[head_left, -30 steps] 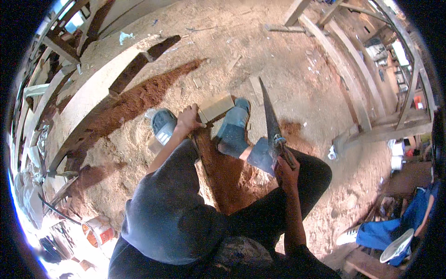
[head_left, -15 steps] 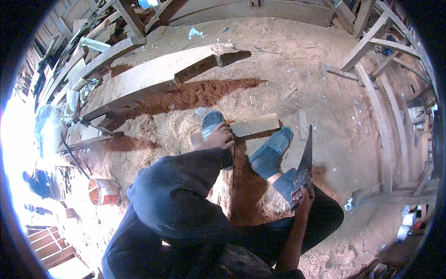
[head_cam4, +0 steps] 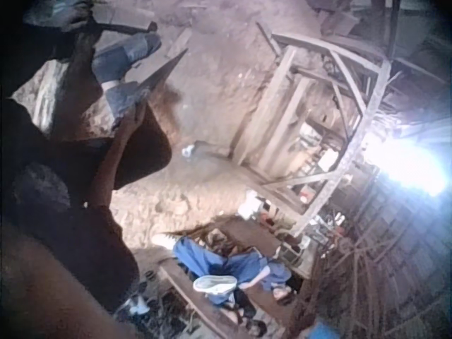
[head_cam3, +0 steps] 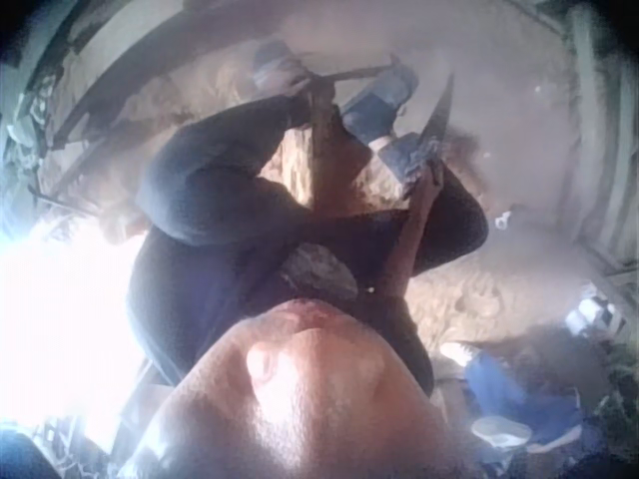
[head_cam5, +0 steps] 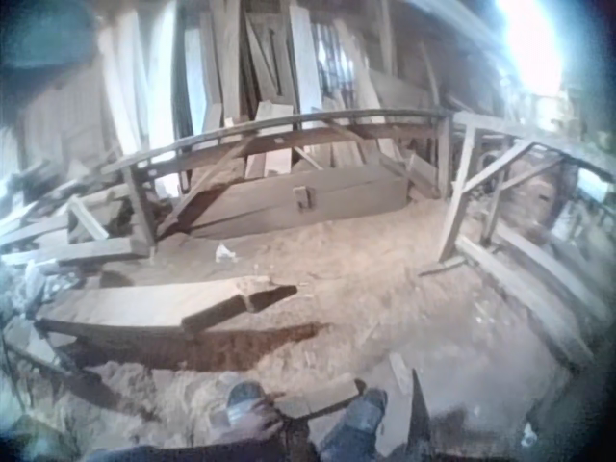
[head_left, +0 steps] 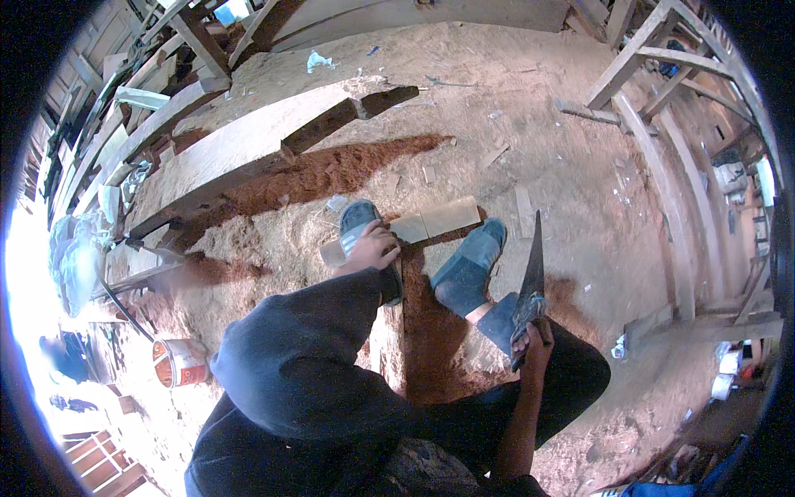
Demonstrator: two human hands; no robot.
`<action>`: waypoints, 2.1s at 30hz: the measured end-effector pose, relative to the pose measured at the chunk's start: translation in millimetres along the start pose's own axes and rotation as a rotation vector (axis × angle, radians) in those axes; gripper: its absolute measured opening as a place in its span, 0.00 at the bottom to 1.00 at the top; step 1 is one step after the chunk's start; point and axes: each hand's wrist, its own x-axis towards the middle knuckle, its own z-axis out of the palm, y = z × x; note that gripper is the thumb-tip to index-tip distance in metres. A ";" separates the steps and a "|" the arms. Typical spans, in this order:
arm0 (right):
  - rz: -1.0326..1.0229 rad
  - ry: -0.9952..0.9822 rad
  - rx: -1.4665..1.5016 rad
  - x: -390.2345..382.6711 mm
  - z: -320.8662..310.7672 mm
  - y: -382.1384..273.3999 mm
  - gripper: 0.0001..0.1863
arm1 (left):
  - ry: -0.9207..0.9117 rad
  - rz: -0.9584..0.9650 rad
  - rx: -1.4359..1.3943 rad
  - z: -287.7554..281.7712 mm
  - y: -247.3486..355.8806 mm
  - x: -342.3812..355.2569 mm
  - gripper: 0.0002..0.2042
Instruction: The person uses a hand saw to cut a small rectangular piece of wood held between their feet. After completing the cut, they lift the piece and inspect it.
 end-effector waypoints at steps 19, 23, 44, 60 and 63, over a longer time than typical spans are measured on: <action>-0.106 -0.018 -0.124 7.4 -9.7 7.9 0.10 | -0.047 -0.041 0.019 -4.3 11.2 8.1 0.11; -0.041 -0.013 -0.146 -6.5 8.9 -10.3 0.10 | -0.067 -0.060 -0.011 -3.1 6.0 2.6 0.12; 0.005 0.002 -0.133 -4.0 1.8 -13.3 0.15 | -0.067 -0.042 -0.003 -1.7 14.7 9.6 0.11; -0.322 0.093 -0.384 -8.1 12.3 -24.2 0.15 | -0.039 -0.067 0.016 -4.9 11.6 5.7 0.11; -0.404 0.164 -0.890 14.2 20.7 -35.2 0.30 | -0.024 -0.075 0.018 -8.8 13.7 4.0 0.11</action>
